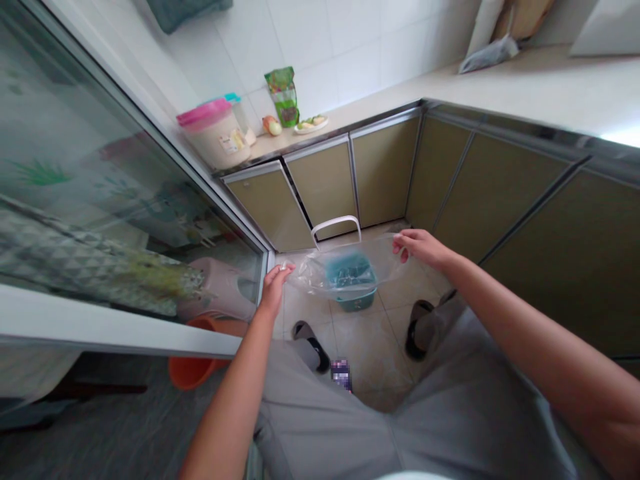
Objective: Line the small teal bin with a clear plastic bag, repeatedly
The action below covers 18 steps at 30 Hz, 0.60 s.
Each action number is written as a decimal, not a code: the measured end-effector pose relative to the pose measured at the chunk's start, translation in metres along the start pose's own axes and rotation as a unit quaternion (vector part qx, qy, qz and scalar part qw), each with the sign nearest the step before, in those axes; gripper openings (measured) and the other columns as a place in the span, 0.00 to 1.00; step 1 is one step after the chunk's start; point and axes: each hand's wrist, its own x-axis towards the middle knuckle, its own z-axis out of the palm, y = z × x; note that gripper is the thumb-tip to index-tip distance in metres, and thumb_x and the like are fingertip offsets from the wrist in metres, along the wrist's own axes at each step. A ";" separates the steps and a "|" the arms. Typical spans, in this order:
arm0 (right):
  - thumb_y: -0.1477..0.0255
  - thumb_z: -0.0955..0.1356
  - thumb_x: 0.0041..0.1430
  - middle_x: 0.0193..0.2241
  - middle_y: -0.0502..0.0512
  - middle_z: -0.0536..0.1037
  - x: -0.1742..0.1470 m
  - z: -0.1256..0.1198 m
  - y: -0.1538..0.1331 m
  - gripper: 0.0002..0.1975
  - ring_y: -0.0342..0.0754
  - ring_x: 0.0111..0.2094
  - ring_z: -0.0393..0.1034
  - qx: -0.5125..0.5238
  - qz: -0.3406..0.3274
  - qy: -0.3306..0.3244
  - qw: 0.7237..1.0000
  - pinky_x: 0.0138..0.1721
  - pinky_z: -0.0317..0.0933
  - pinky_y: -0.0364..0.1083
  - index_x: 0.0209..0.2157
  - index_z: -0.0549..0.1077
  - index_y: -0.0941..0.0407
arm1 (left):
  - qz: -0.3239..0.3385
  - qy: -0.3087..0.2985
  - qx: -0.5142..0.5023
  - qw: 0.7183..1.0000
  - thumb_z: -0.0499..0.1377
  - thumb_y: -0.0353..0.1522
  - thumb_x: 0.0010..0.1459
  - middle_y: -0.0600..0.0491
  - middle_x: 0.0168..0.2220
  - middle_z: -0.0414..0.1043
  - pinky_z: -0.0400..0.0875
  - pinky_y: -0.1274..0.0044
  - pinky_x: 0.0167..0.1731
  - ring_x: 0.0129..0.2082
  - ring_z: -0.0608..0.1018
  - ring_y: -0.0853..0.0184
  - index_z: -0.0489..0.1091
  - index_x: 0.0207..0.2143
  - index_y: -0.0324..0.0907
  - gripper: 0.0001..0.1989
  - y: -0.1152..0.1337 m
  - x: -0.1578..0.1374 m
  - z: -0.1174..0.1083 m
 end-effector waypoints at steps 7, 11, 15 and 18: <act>0.46 0.68 0.59 0.30 0.56 0.79 -0.061 -0.041 -0.054 0.26 0.44 0.25 0.71 -0.052 -0.020 -0.019 0.998 0.34 0.65 0.46 0.30 0.73 0.56 | 0.059 -0.126 -0.050 0.989 0.64 0.39 0.57 0.49 0.33 0.78 0.68 0.73 0.47 0.39 0.77 0.63 0.77 0.30 0.40 0.10 0.076 -0.054 -0.016; 0.40 0.67 0.56 0.30 0.57 0.78 -0.099 -0.051 -0.060 0.31 0.45 0.26 0.71 -0.079 0.010 -0.075 0.994 0.34 0.63 0.47 0.30 0.74 0.57 | 0.035 -0.206 -0.013 0.978 0.63 0.41 0.60 0.49 0.32 0.77 0.68 0.73 0.44 0.37 0.76 0.62 0.77 0.31 0.39 0.13 0.083 -0.088 -0.030; 0.40 0.66 0.58 0.30 0.57 0.77 -0.131 -0.053 -0.051 0.32 0.47 0.26 0.72 -0.071 0.054 -0.139 0.986 0.33 0.64 0.47 0.31 0.74 0.57 | 0.005 -0.285 0.010 0.958 0.61 0.41 0.63 0.50 0.30 0.75 0.67 0.72 0.44 0.36 0.75 0.63 0.76 0.31 0.40 0.14 0.078 -0.115 -0.044; 0.41 0.66 0.60 0.30 0.56 0.77 -0.152 -0.048 -0.036 0.31 0.48 0.27 0.73 -0.066 0.084 -0.188 0.976 0.33 0.64 0.47 0.30 0.74 0.57 | -0.021 -0.325 0.031 0.945 0.61 0.41 0.64 0.50 0.30 0.74 0.66 0.73 0.43 0.36 0.75 0.63 0.75 0.30 0.40 0.15 0.072 -0.130 -0.051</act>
